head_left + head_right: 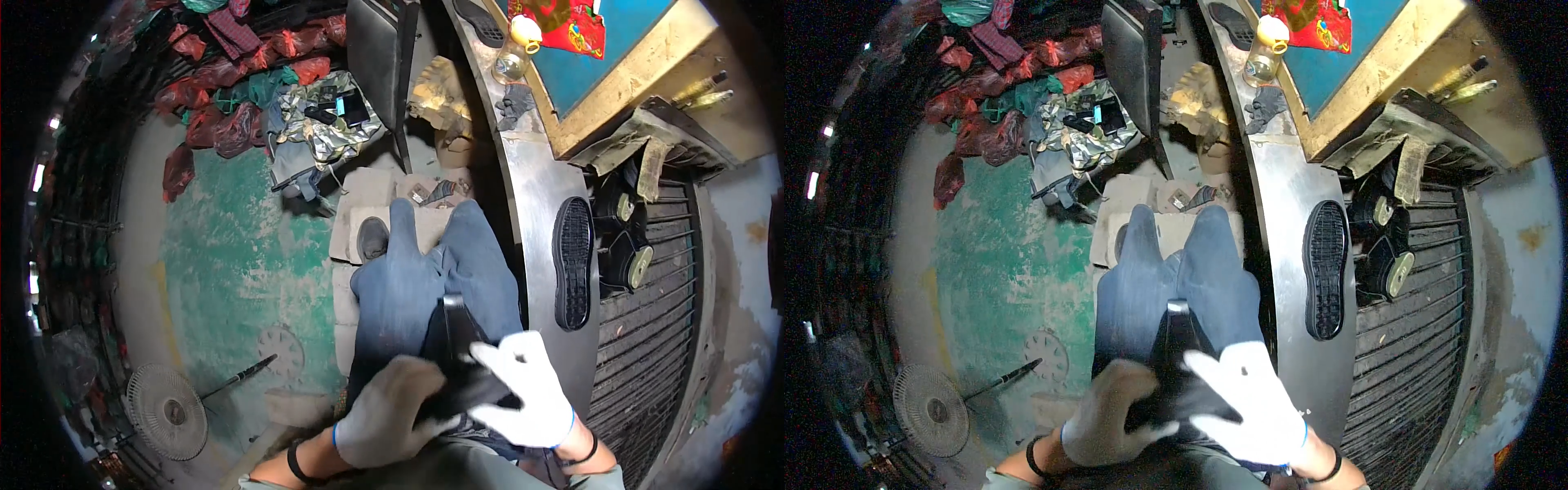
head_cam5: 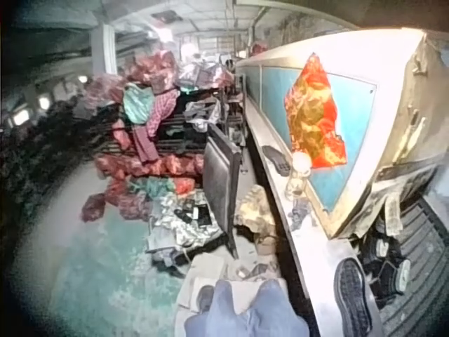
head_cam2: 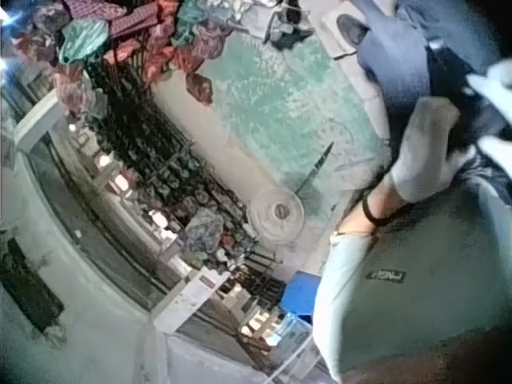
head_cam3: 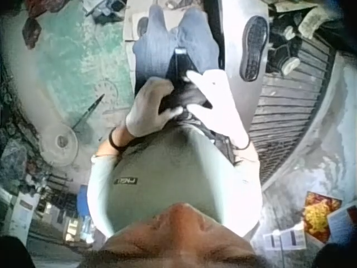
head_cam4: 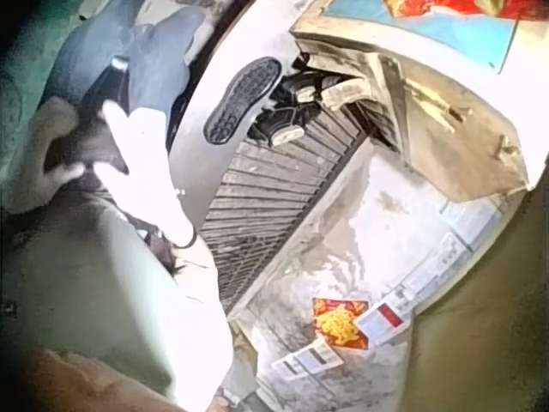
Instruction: The recorder is picking up black leather shoes from a conveyor belt, inspecting them, and placing them back.
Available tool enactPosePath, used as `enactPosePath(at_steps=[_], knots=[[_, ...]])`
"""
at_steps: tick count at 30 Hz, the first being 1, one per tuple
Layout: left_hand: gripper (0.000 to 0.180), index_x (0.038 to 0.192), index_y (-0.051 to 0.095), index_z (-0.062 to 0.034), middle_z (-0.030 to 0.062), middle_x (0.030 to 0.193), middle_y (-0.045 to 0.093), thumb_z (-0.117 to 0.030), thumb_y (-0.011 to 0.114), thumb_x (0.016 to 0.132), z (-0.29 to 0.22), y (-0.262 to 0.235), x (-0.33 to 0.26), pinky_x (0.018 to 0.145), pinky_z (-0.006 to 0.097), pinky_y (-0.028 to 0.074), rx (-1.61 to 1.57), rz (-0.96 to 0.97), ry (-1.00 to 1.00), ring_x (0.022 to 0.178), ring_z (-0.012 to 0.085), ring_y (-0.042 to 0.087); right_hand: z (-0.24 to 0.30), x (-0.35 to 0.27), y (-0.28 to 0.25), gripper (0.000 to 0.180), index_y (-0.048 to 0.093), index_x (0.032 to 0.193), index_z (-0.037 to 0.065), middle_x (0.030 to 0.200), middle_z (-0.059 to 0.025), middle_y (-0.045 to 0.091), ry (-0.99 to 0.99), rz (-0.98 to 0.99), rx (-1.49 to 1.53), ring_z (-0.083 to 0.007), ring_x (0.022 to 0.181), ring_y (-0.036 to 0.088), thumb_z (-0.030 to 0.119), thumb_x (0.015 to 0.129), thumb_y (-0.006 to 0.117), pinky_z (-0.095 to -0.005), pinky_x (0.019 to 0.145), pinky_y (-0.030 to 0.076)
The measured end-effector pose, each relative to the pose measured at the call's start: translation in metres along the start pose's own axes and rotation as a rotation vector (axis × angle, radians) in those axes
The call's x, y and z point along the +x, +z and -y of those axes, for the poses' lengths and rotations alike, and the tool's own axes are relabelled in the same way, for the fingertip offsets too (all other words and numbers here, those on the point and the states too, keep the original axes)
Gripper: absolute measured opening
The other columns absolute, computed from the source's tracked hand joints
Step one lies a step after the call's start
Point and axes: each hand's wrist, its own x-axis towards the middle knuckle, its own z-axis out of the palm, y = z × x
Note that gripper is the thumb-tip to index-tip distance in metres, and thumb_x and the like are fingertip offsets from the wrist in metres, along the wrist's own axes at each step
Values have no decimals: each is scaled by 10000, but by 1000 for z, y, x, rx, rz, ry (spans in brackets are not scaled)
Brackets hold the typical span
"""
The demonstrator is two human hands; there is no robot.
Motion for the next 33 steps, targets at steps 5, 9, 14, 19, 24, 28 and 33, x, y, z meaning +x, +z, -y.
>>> enactPosePath(at_steps=[5,9,14,19,24,28,33], knots=[[565,1327,626,13,234,1204,650,-248,897,906,23,-7,39,943,482,578,-104,38,-373,1070,452,684,-20,40,29,790,638,1564,75,1207,-201,548,66,-30,-56,-402,1141,589,187,829,905,-491,1017,521],[366,1239,672,-6,235,1145,661,-82,745,888,34,12,25,923,513,555,108,-84,130,1009,470,662,-38,25,64,569,737,1417,112,1195,-168,647,-234,-274,-130,-400,1132,630,155,858,839,-478,1015,528],[209,926,648,-25,100,887,573,-113,735,758,19,41,-59,890,503,594,127,31,550,876,334,648,-14,-53,81,257,859,1077,189,1101,-93,707,-469,-151,8,-365,1107,693,261,834,814,-606,1092,562],[433,1120,661,-19,146,992,603,-41,776,702,25,24,-65,943,512,593,22,60,453,975,386,658,1,-55,50,389,887,1203,123,1155,-103,663,-294,-43,227,-403,1142,672,148,817,845,-651,1232,459],[637,1381,692,-38,178,1240,734,16,883,775,22,19,-39,1024,481,601,-137,-180,175,1171,421,718,-2,-24,39,495,829,1232,4,1224,-143,716,42,-104,478,-294,1098,720,115,788,1015,-390,993,576],[596,1421,691,-43,180,1301,721,-78,927,874,19,22,-17,943,412,634,-96,-223,-227,1111,349,748,-1,-5,49,541,805,1295,-44,1177,-125,735,396,-282,588,-194,1037,705,34,791,984,-333,901,566],[602,1442,666,-44,170,1258,700,-93,921,899,20,4,24,862,378,624,-172,-149,-369,974,256,732,-1,27,43,565,814,1327,-1,1014,-76,725,412,-351,333,-156,873,676,97,799,988,-302,795,549]])
